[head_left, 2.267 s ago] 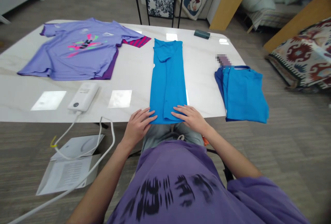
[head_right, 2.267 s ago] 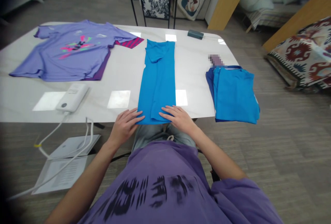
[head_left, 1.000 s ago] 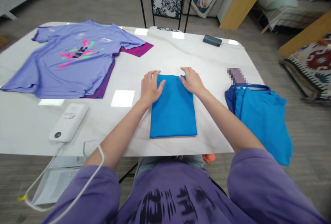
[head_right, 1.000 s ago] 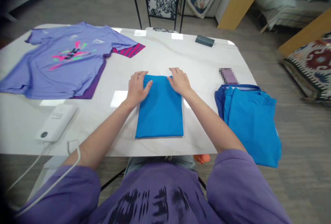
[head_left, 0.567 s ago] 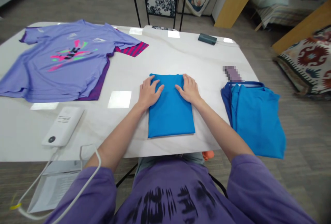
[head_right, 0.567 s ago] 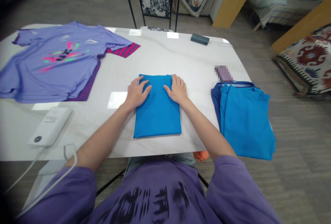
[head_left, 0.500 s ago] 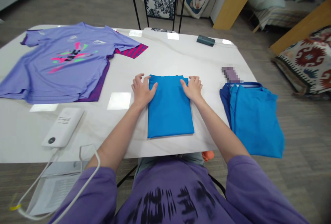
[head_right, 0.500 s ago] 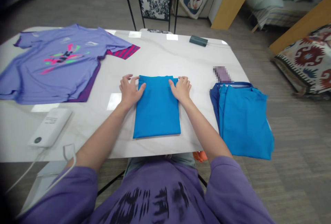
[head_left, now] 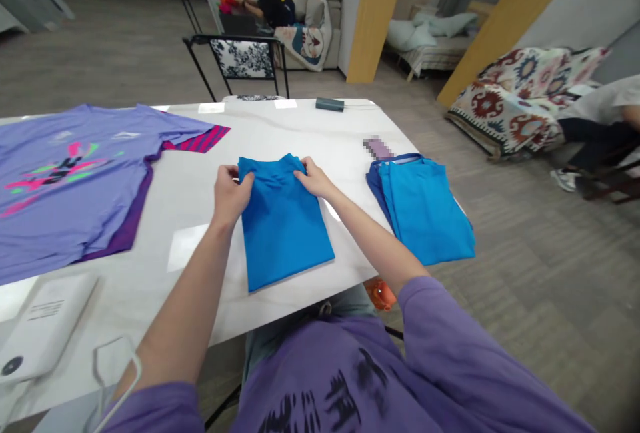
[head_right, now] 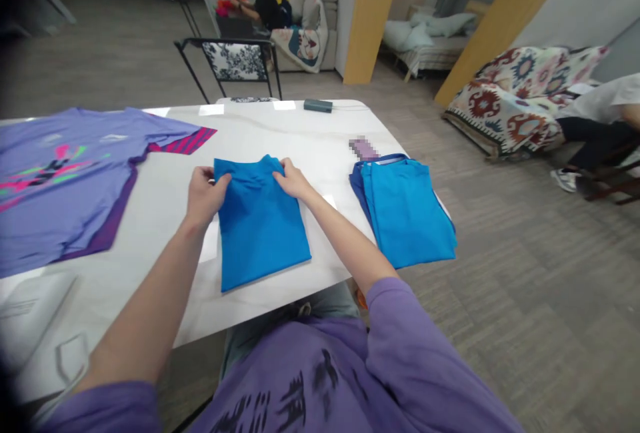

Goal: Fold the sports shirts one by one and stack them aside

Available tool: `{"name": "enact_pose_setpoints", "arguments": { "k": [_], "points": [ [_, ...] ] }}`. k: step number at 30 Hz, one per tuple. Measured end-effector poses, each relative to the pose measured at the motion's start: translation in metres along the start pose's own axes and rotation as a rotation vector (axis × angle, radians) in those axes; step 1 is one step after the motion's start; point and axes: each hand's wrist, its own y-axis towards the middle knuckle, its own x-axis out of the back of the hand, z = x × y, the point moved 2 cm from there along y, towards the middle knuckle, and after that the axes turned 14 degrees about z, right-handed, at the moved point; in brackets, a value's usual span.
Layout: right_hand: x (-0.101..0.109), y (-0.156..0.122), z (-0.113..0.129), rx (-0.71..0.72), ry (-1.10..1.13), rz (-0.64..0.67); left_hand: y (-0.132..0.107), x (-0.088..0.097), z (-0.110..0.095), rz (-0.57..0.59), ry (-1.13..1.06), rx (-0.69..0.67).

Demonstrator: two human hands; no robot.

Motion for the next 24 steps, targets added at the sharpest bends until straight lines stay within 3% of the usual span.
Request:
{"name": "enact_pose_setpoints", "arguments": {
  "k": [3, 6, 11, 15, 18, 20, 24],
  "points": [
    [0.017, -0.025, 0.014, 0.169, 0.230, -0.054, -0.019, 0.012, -0.034, -0.056, -0.243, -0.156],
    [0.042, -0.069, 0.036, 0.280, 0.379, -0.092, -0.049, 0.020, -0.080, -0.047, -0.390, -0.280],
    [0.096, -0.181, 0.080, 0.391, 0.398, -0.197, -0.120, 0.022, -0.175, -0.013, -0.411, -0.626],
    [0.148, -0.282, 0.104, 0.391, 0.245, -0.399, -0.163, 0.005, -0.248, 0.045, -0.445, -0.866],
    [0.197, -0.339, 0.103, 0.401, 0.113, -0.556, -0.171, -0.025, -0.294, 0.160, -0.524, -1.008],
    [0.233, -0.361, 0.087, 0.397, 0.048, -0.605, -0.162, -0.057, -0.316, 0.246, -0.603, -1.031],
    [0.303, -0.355, 0.009, 0.303, -0.021, -0.583, -0.109, -0.153, -0.327, 0.367, -0.631, -0.905]
  ]
}}
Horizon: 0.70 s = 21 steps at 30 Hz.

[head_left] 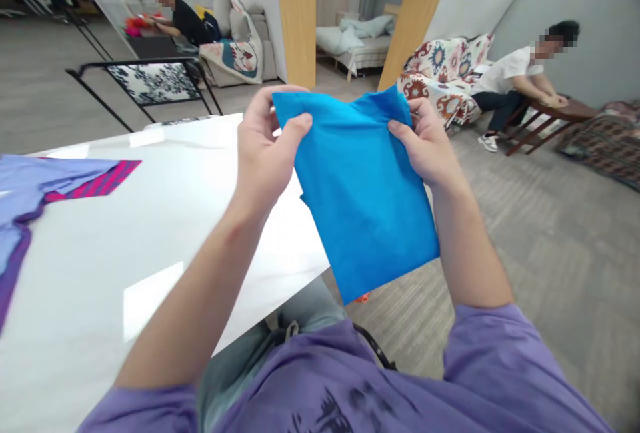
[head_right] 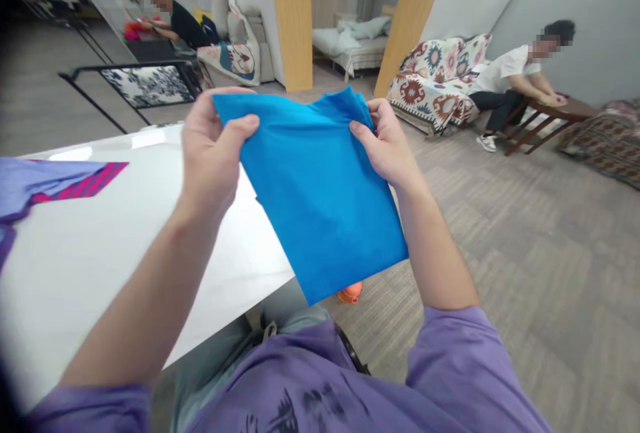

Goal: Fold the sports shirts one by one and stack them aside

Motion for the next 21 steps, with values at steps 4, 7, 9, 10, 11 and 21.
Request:
{"name": "enact_pose_setpoints", "arguments": {
  "k": [4, 7, 9, 10, 11, 21],
  "points": [
    [0.006, 0.018, -0.117, -0.265, -0.135, 0.051, 0.012, -0.037, 0.122, 0.092, 0.056, 0.374],
    [-0.020, 0.008, -0.168, -0.436, -0.392, 0.042, -0.012, -0.051, 0.177, 0.101, 0.226, 0.628],
    [-0.045, -0.008, -0.173, -0.409, -0.554, 0.088, -0.039, -0.057, 0.181, 0.170, 0.403, 0.599],
    [-0.058, -0.018, -0.169, -0.371, -0.608, 0.141, -0.055, -0.060, 0.175, 0.250, 0.495, 0.545],
    [-0.070, -0.027, -0.163, -0.336, -0.646, 0.210, -0.070, -0.062, 0.166, 0.355, 0.561, 0.472],
    [-0.106, -0.055, -0.161, -0.308, -0.801, 0.505, -0.186, 0.067, 0.083, 0.420, 0.809, 0.521]
  ]
}}
